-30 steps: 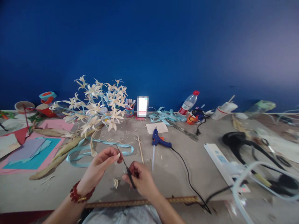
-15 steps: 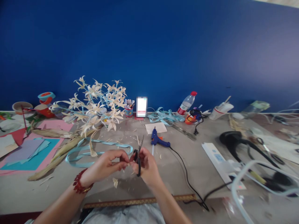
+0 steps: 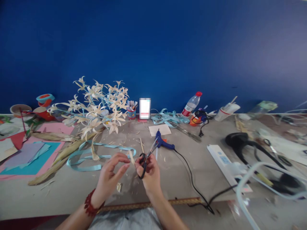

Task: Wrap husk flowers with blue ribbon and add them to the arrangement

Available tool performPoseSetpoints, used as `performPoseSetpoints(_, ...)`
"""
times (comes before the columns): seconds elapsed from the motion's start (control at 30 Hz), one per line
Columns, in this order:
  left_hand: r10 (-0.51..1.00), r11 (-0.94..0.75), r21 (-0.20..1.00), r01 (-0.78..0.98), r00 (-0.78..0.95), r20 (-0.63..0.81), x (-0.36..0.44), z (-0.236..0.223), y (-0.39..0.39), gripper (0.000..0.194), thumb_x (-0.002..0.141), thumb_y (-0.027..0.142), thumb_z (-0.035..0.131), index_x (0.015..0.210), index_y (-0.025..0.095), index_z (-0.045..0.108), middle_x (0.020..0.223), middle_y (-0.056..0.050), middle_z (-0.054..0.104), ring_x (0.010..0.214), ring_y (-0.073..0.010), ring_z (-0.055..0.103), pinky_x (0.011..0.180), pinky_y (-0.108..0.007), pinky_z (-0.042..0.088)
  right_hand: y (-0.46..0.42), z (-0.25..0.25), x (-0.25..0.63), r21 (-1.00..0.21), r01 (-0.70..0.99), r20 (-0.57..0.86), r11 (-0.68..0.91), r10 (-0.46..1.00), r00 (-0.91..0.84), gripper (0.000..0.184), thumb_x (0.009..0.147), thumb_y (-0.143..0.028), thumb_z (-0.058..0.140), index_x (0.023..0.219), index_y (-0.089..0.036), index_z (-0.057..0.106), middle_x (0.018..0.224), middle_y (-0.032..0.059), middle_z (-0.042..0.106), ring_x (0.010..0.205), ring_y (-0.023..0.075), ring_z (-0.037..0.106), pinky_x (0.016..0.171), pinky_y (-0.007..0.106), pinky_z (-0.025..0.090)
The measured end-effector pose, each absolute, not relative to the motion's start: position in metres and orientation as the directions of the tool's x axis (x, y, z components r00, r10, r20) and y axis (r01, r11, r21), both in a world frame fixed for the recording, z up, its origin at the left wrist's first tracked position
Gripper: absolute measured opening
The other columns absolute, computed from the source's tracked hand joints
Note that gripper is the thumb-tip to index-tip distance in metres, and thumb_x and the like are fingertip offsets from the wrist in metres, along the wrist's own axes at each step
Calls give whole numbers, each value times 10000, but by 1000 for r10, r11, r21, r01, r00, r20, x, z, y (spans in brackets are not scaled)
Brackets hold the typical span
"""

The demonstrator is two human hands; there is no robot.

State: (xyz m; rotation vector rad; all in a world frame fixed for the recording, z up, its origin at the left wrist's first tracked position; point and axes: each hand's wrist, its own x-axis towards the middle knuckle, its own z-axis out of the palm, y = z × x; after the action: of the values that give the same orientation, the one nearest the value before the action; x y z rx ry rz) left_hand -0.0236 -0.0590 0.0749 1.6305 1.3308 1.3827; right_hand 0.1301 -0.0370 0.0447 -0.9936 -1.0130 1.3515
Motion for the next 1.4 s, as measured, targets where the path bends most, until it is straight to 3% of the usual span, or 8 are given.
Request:
performPoseSetpoints(0.13,966,-221,963,157,-103,239,-13,66,-58,105,850,255,615,798,199,687,814,-61,668,822,-219,616,775,-316,456,-43,51,121,-972,-237,-4,-8,1000,-17,322,707,-379,760,882,-213,548,812,24,627,693,165,585,606,268,475)
performPoseSetpoints(0.33,958,-217,972,88,-172,230,-19,69,-56,118,848,295,617,788,207,666,859,-63,670,884,-230,608,840,-340,445,-48,51,131,-991,-95,-80,-95,985,-154,384,664,-452,792,763,-199,520,711,-9,553,631,137,519,588,248,442)
performPoseSetpoints(0.47,940,-287,939,189,-132,314,-27,79,-56,133,851,261,609,733,230,662,956,-72,699,995,-255,614,1095,-464,232,-59,35,146,-987,-32,-137,-156,932,-335,460,667,-543,767,729,-203,463,630,-58,436,549,96,419,513,212,367)
performPoseSetpoints(0.53,936,-303,926,224,-113,334,-29,82,-55,139,849,244,609,724,239,670,960,-69,703,1022,-258,610,1134,-479,130,-65,29,149,-982,-26,-159,-185,903,-399,494,670,-597,741,734,-208,443,623,-65,413,531,91,407,495,207,345)
performPoseSetpoints(0.7,950,-257,951,170,-136,281,-28,77,-54,106,837,275,623,766,222,681,991,-98,681,1015,-270,587,963,-407,376,-71,28,147,-968,-58,-188,-243,862,-471,541,664,-676,699,735,-217,422,614,-68,416,510,89,415,494,207,361)
performPoseSetpoints(0.77,957,-243,961,131,-128,260,-27,74,-54,117,842,286,618,767,212,668,959,-94,674,981,-261,588,893,-368,413,-70,31,144,-966,-72,-183,-247,858,-480,544,657,-673,707,741,-218,420,608,-69,426,511,90,427,497,205,363)
performPoseSetpoints(1.0,982,-149,988,-47,-126,142,-24,72,-57,131,846,305,620,774,203,660,861,-48,653,888,-215,582,815,-296,424,-66,32,140,-963,-105,-166,-247,855,-491,530,669,-651,716,745,-217,422,620,-70,421,516,89,439,497,204,388)
performPoseSetpoints(1.4,985,-153,986,-71,-87,147,-23,72,-56,145,879,284,581,775,193,625,813,-27,597,827,-185,543,786,-272,403,-66,34,136,-966,-71,-191,-250,867,-460,551,673,-684,688,715,-216,400,563,-82,419,457,72,412,461,197,358)
